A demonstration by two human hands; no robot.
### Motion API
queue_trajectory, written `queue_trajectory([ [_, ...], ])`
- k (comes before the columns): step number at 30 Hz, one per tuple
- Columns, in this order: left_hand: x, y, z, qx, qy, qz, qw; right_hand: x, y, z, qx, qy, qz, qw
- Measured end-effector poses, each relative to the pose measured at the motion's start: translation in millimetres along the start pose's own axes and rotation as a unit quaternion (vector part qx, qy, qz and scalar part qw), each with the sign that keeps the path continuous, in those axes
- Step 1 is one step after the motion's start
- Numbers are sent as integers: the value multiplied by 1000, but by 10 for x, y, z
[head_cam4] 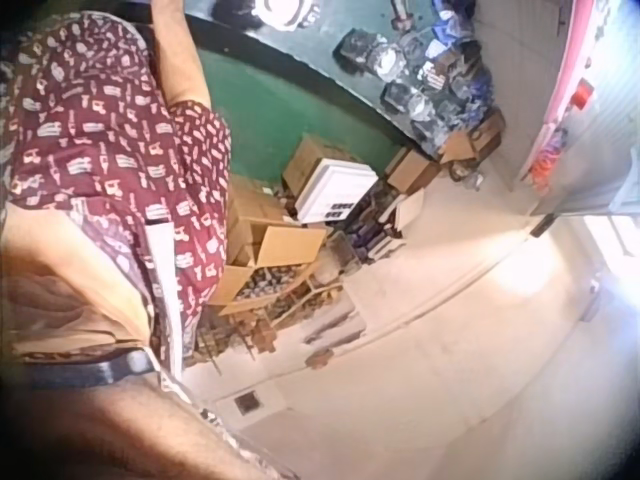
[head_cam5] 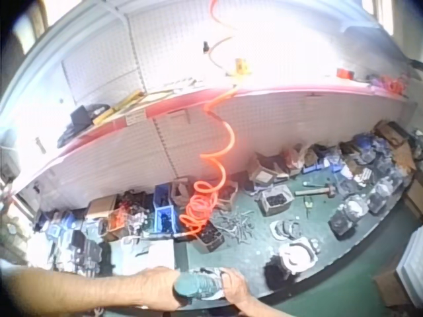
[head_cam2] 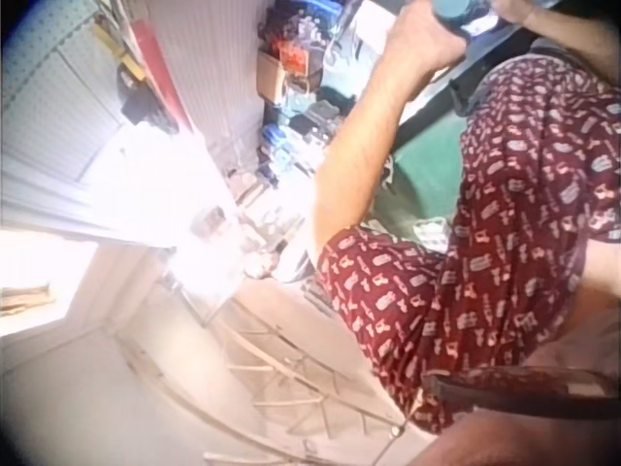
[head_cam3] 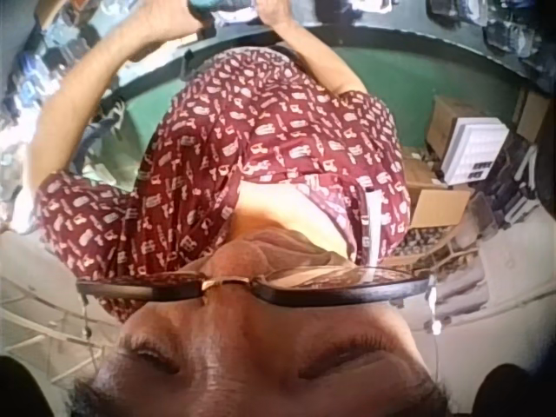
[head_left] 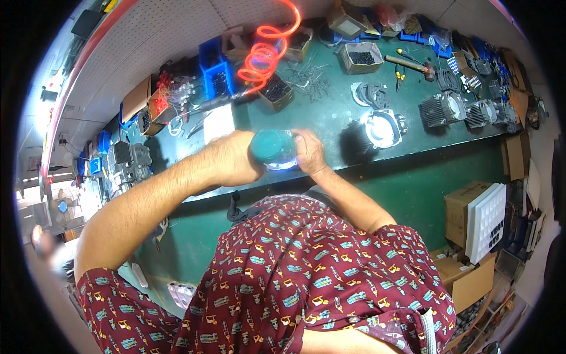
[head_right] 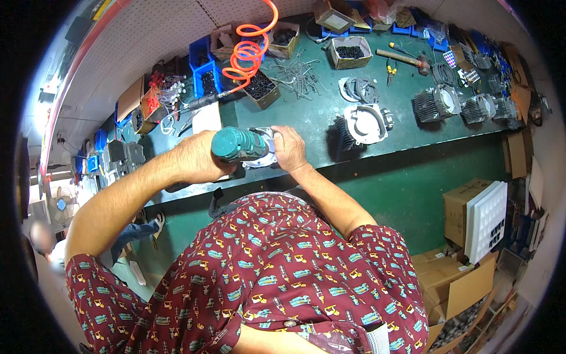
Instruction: The person assembles mechanical components on a green workbench. They place circular metal rings into housings, insert cylindrical parts, and use a cordless drill to fasten screws. The person also retrieves parts from a cardboard box and arranges them on the table.
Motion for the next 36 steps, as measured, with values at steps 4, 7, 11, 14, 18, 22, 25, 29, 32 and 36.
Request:
queue_trajectory([
  [4, 62, 25, 17, -26, -12, 9, 1000, -19, 19, -4, -15, 2, 4, 1000],
  [7, 145, 56, 24, -58, -26, 29, 998, -29, -8, 15, -8, 0, 13, 1000],
  [11, 206, -30, -53, 4, 6, 5, 1000, -27, -48, 28, -14, 10, 30, 999],
  [14, 375, -20, 133, 67, 5, -6, 998, -18, 22, 74, -5, 28, 20, 999],
  [18, 582, -537, 41, 264, 90, 8, 960, -13, -30, 41, -7, 18, 22, 1000],
  [22, 498, -845, -121, 277, 94, 62, 954, -27, -53, 66, -14, 16, 14, 1000],
  [25, 449, -924, -225, 325, 83, 78, 939, -25, -57, 58, -13, 18, 19, 1000],
  [29, 383, -908, -288, 325, 87, 58, 940, -19, -63, 80, -5, 20, 27, 999],
  [32, 369, -907, -302, 314, 86, 65, 943, -25, -67, 61, -4, 7, 20, 1000],
  [36, 352, -887, -270, 300, 73, 61, 949, -28, -69, 60, -14, 10, 17, 1000],
])
Point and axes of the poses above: each hand's wrist, its own x-axis away from the middle knuckle, its own z-axis out of the back of the hand, y = z × x, the point moved 8 cm from there along -x, towards the middle knuckle, and after that the axes turned 9 degrees about z, right-handed, at the moved point
